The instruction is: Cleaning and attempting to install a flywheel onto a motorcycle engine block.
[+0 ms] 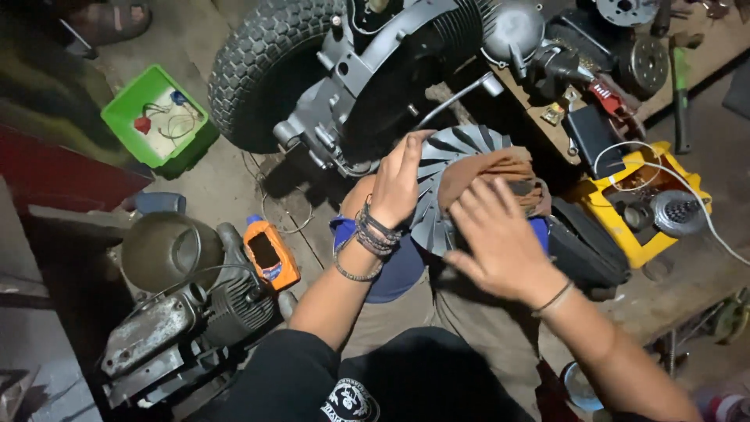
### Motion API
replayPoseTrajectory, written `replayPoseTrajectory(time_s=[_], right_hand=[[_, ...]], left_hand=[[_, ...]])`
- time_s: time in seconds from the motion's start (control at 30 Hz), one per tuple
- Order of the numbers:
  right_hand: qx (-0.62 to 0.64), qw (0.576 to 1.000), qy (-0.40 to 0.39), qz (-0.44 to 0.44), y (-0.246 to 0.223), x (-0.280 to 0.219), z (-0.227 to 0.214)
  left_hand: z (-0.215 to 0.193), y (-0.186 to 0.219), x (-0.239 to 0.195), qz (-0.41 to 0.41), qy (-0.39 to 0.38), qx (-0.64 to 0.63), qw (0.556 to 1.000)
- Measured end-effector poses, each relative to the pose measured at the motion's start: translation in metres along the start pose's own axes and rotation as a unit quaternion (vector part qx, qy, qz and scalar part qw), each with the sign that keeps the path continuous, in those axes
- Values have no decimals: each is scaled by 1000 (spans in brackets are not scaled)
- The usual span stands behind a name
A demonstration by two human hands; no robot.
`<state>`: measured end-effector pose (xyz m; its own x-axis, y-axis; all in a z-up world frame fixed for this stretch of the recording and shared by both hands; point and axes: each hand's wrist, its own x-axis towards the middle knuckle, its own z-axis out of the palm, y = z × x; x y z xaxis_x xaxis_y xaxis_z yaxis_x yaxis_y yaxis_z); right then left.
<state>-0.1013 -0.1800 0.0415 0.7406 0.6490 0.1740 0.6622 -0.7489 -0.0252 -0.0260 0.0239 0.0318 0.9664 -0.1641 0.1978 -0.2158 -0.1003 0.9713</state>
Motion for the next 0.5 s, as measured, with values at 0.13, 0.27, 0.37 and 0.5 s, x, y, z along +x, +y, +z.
replayPoseTrajectory(time_s=[0.13,0.27,0.37,0.5], right_hand=[[53,997,41,49,14,4,-4],[50,995,-5,84,-23,2,-18],[45,997,-12,60,-26,-2,-15],[28,996,60,58,-4,11,-8]], left_hand=[[3,1,0,-2,-2,4,1000],[4,2,1,-7,-4,-3,1000],[5,-1,5,-2,-1,-13,1000],[9,-2,3,21,-3,-10,1000]])
